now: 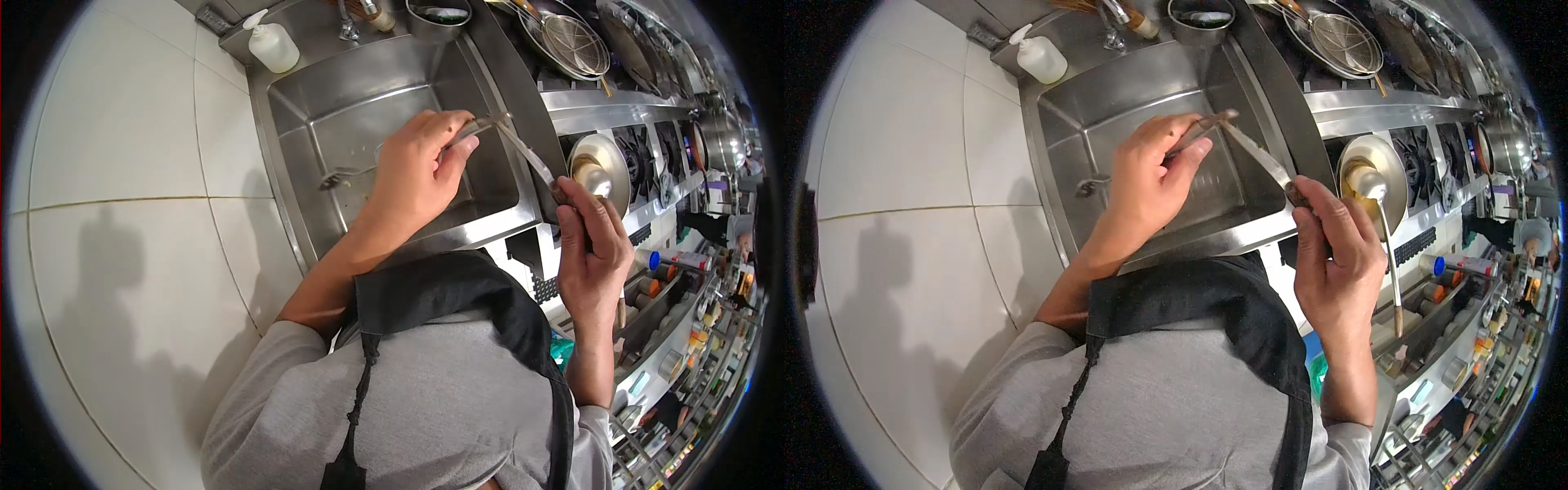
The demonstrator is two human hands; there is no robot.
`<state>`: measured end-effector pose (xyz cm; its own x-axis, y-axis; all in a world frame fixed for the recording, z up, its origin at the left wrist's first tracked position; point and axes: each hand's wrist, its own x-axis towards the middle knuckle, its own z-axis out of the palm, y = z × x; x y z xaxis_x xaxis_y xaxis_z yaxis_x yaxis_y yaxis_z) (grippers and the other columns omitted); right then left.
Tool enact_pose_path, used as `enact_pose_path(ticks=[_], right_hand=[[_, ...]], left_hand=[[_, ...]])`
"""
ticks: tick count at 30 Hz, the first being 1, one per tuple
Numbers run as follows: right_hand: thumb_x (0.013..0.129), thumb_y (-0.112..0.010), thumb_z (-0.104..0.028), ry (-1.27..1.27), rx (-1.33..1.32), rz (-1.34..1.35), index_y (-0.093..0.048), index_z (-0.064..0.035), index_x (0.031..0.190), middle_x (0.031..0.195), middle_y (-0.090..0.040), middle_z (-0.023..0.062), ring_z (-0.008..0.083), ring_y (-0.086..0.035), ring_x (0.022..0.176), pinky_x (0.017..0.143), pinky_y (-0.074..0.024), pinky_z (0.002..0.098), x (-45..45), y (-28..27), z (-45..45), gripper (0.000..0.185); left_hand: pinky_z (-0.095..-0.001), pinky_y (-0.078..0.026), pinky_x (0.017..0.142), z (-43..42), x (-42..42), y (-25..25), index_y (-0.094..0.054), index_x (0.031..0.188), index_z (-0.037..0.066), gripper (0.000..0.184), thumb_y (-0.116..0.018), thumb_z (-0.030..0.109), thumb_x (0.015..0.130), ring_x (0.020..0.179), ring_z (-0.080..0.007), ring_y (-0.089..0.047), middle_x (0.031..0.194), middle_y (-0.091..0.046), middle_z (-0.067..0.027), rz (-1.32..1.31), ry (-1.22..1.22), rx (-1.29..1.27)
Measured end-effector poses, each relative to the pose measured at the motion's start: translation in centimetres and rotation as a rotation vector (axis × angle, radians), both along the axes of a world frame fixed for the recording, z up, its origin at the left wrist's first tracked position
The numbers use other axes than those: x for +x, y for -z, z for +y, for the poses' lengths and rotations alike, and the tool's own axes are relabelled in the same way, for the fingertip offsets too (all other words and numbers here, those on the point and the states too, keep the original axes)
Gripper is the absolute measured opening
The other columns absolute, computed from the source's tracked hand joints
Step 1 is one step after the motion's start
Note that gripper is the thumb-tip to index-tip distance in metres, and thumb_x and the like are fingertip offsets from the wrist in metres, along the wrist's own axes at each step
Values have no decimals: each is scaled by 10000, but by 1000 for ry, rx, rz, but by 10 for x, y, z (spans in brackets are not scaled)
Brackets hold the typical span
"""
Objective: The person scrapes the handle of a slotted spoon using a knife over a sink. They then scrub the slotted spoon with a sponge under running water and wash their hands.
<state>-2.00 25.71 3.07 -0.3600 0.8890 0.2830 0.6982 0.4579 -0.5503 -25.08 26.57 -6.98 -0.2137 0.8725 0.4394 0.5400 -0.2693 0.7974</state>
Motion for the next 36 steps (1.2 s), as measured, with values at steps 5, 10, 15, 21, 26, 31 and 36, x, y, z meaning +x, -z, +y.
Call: enact_pose_path(ticks=[5, 10, 15, 21, 26, 31, 36], right_hand=[[1092, -607, -205, 24, -816, 418, -731, 5, 1227, 724, -646, 40, 98, -542, 581, 503, -388, 230, 6, 4, 13, 279], [1108, -568, -277, -259, -1746, 1181, -665, 51, 1261, 730, -623, 80, 65, -416, 486, 390, -251, 205, 5, 44, 15, 375], [1083, -626, -198, -4, -913, 576, -698, 11, 1278, 800, -676, 85, 126, -543, 582, 556, -411, 230, -3, 24, 8, 295], [946, -730, -14, 5, 134, 15, -700, -52, 1256, 986, -695, 127, 285, -678, 835, 731, -551, 365, -10, 42, 4, 314], [939, -723, -4, 55, 171, 30, -665, -63, 1281, 1067, -682, 140, 309, -664, 854, 744, -563, 395, -13, 75, 12, 351], [986, -708, -51, 44, 161, 163, -620, -5, 1230, 1075, -653, 151, 269, -624, 897, 823, -527, 367, -12, 105, 21, 263], [1047, -676, -107, -14, -177, 526, -584, -4, 1219, 1049, -595, 70, 156, -565, 919, 842, -486, 293, -11, 132, 20, 221]], left_hand=[[-353, -535, 671, -5, -4, -1, -728, 1118, 38, 210, -767, 48, 912, 728, -251, -686, 907, -701, -111, -27, 19, 69], [-357, -538, 681, 1, 1, 5, -719, 1088, 23, 146, -733, 36, 943, 748, -249, -715, 910, -727, -114, -192, 94, 114], [-376, -557, 742, -2, 11, 7, -705, 1092, 12, 148, -708, 125, 995, 796, -309, -738, 931, -750, -166, -161, -19, -148], [-498, -562, 766, -5, 18, -4, -658, 1070, -31, 208, -681, 167, 1008, 891, -440, -717, 976, -734, -219, 151, -96, -218], [-526, -549, 790, -4, 27, -10, -604, 1160, -38, 249, -656, 156, 1014, 941, -467, -694, 1060, -694, -244, 225, -113, -183], [-536, -529, 841, -5, 35, -8, -520, 1228, -35, 288, -642, 99, 1005, 999, -488, -642, 1124, -609, -284, 139, -60, -147], [-538, -508, 875, -4, 38, -4, -460, 1240, -45, 305, -618, 43, 994, 1015, -490, -622, 1118, -576, -303, 61, -19, -67]])
